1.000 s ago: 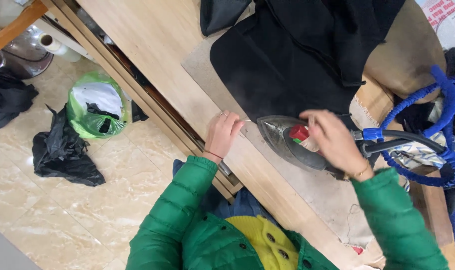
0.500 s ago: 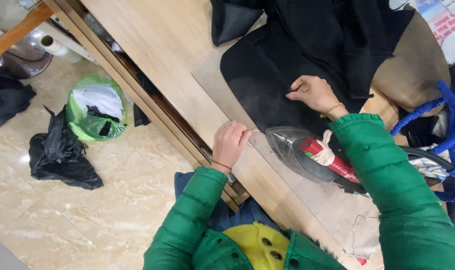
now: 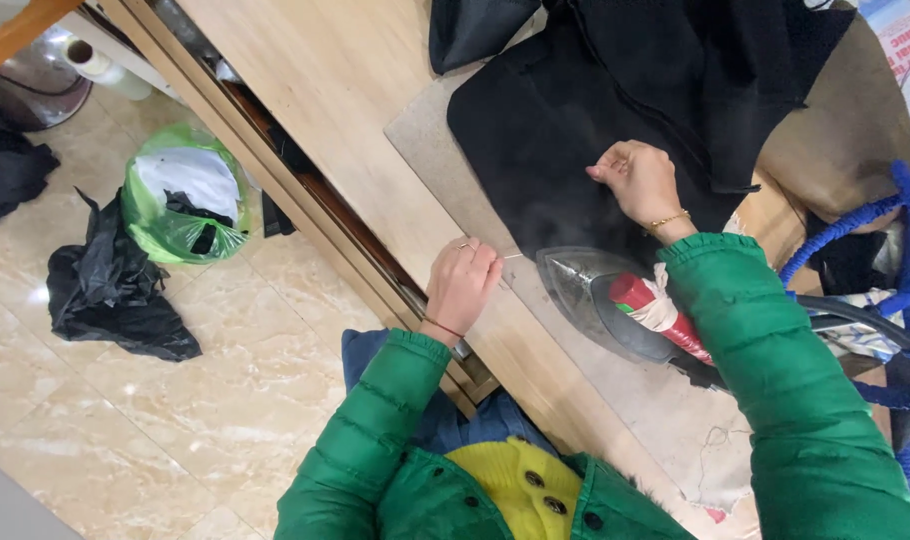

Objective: The person irons a black garment on a wooden table using a steam iron. They smooth the fabric, press seams, and use a patterned cloth to protect the material while ironing.

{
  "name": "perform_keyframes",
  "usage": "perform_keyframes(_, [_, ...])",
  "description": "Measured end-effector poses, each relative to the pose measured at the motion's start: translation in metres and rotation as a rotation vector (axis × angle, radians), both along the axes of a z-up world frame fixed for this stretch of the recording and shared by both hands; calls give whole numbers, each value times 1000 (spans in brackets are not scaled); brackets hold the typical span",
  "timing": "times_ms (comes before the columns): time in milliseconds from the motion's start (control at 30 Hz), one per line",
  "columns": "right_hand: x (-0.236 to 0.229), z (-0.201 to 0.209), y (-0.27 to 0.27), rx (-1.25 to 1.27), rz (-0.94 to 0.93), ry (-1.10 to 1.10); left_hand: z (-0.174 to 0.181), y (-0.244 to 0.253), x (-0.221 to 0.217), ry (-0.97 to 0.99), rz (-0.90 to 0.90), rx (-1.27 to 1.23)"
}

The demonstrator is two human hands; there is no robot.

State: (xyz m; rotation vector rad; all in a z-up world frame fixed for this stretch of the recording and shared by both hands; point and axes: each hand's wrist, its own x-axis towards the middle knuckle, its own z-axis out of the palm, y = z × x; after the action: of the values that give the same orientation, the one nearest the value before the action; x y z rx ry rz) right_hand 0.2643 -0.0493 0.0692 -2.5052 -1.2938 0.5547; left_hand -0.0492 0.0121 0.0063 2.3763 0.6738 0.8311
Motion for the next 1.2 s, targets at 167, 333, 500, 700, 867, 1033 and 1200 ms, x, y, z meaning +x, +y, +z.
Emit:
perform_keyframes(167, [-6, 8, 2, 0, 6, 7, -1, 0, 0, -8, -6, 30])
perform_keyframes(333, [-6, 9, 3, 8, -7, 26, -4, 3, -1, 3, -55, 71])
perform_keyframes(500, [-3, 6, 3, 15, -7, 45, 9, 17, -8, 38, -182, 264])
perform_keyframes(700, [-3, 8, 1, 50, 2, 92, 30, 30, -7, -55, -342, 358])
perform_keyframes(867, [-2, 11, 3, 42, -3, 107, 30, 43, -3, -102, -483, 424])
perform_keyframes(1033, [0, 10, 1, 30, -6, 117, 24, 50, -2, -100, -515, 414])
perform_keyframes(1200, [-24, 79, -8, -49, 60, 137, 19, 54, -3, 59, -611, 347])
